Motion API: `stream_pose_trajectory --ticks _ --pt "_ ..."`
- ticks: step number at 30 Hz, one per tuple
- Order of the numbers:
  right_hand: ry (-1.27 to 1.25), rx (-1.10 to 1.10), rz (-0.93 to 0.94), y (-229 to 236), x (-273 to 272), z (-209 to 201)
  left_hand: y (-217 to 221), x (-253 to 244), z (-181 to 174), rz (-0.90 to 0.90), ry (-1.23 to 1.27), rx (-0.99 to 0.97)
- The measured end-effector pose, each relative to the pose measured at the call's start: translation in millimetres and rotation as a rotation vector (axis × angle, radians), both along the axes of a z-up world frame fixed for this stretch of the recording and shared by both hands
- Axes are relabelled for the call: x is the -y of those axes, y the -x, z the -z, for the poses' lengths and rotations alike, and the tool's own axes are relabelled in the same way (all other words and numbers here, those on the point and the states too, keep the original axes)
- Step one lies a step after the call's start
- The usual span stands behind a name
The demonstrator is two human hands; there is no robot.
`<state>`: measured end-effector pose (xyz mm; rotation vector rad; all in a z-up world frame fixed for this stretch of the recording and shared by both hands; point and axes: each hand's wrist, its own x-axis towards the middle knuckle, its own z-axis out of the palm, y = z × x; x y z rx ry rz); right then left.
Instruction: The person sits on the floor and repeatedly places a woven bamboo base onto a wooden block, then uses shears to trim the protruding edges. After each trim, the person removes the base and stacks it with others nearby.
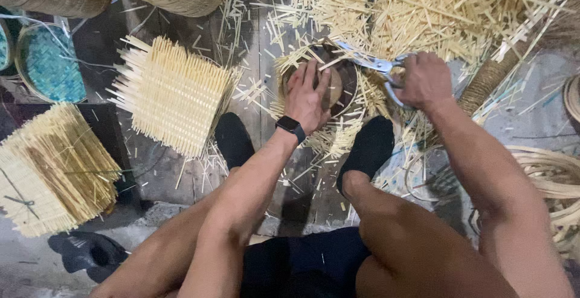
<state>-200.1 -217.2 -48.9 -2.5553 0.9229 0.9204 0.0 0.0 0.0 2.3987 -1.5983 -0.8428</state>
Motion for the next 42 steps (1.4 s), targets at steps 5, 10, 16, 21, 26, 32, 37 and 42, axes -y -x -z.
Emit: stream_pose_trajectory --ticks 5,10,16,21,26,32,37,42 --pt "0.038 0.125 -0.010 -12.1 -6.1 4.0 -7.1 -15.3 23.2 0.179 0.201 0.140" --pt "0.077 0.130 -0.062 -2.6 5.9 -4.9 16.4 -9.7 27.9 -0.443 0.275 -0.044" --pt "0.201 0.324 -0.091 -23.1 -11.8 4.6 23.5 -3.9 32.7 -0.416 0.179 -0.041" --pt "-0.041 -0.074 0.021 -7.4 8.0 -11.3 1.3 -12.7 23.9 -0.247 0.169 -0.046" --pt "0.279 0.305 -0.200 -17.4 -2.5 4.9 16.9 6.8 12.7 -0.216 0.111 -0.104" --pt "-0.038 -0.064 -0.001 -6.0 0.2 -8.7 -3.7 -5.0 9.9 0.021 0.037 -0.133" --pt "0.191 0.226 -0.226 -21.1 -5.5 -2.2 -16.0 -2.0 14.9 0.181 0.039 -0.059" --pt "-0.024 0.005 -0.090 -10.2 0.1 3.3 0.5 -9.5 10.9 -0.093 0.177 -0.053"
